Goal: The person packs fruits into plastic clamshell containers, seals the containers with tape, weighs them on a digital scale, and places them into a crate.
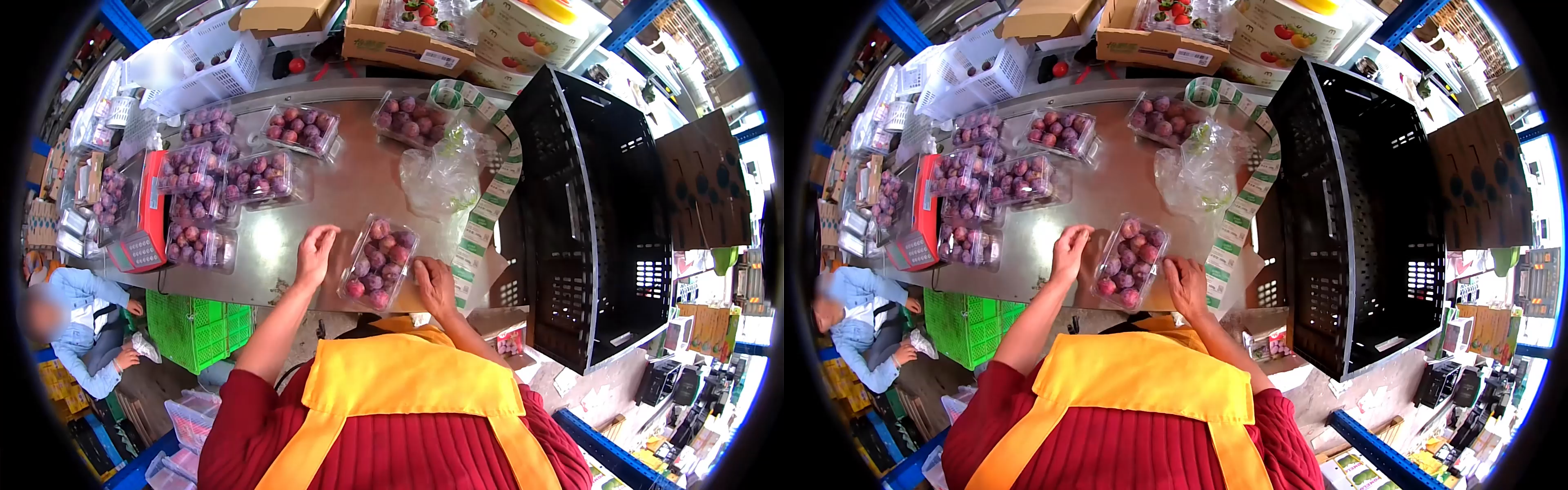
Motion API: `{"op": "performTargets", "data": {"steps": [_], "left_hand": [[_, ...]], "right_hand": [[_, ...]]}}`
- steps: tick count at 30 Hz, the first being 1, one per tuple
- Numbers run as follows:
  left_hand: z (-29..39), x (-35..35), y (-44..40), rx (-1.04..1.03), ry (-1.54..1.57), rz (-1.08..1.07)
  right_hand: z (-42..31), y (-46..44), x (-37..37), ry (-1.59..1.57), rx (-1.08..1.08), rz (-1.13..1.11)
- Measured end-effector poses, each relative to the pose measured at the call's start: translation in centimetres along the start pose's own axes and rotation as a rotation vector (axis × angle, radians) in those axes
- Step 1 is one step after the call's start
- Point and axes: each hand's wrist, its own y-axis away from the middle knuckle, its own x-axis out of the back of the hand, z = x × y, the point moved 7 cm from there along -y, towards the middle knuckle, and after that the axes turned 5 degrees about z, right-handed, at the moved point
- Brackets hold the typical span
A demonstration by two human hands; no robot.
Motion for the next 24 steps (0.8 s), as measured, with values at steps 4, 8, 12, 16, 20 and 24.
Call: {"op": "performTargets", "data": {"steps": [4,8,12,16,20,24], "left_hand": [[3.0,-2.3,4.1,-0.1,-0.308,-0.325],[3.5,-4.1,5.1,0.173,0.106,-0.328],[5.9,-2.8,6.1,0.256,0.4,-0.295],[6.5,-1.2,8.7,0.553,0.915,-0.279],[9.9,-1.5,10.5,0.599,1.299,-0.375],[16.1,-5.3,11.5,0.558,1.448,-0.661]], "right_hand": [[-1.3,1.1,-0.4,0.002,0.202,-0.034],[-2.3,1.2,-1.0,0.03,0.258,0.037],[-8.5,-0.4,1.9,-0.023,0.359,-0.012],[-14.2,-1.9,6.9,-0.223,0.403,-0.166],[-12.5,-2.3,9.7,-0.232,0.304,-0.084],[-10.2,-2.9,5.0,-0.856,-0.049,-0.414]]}}
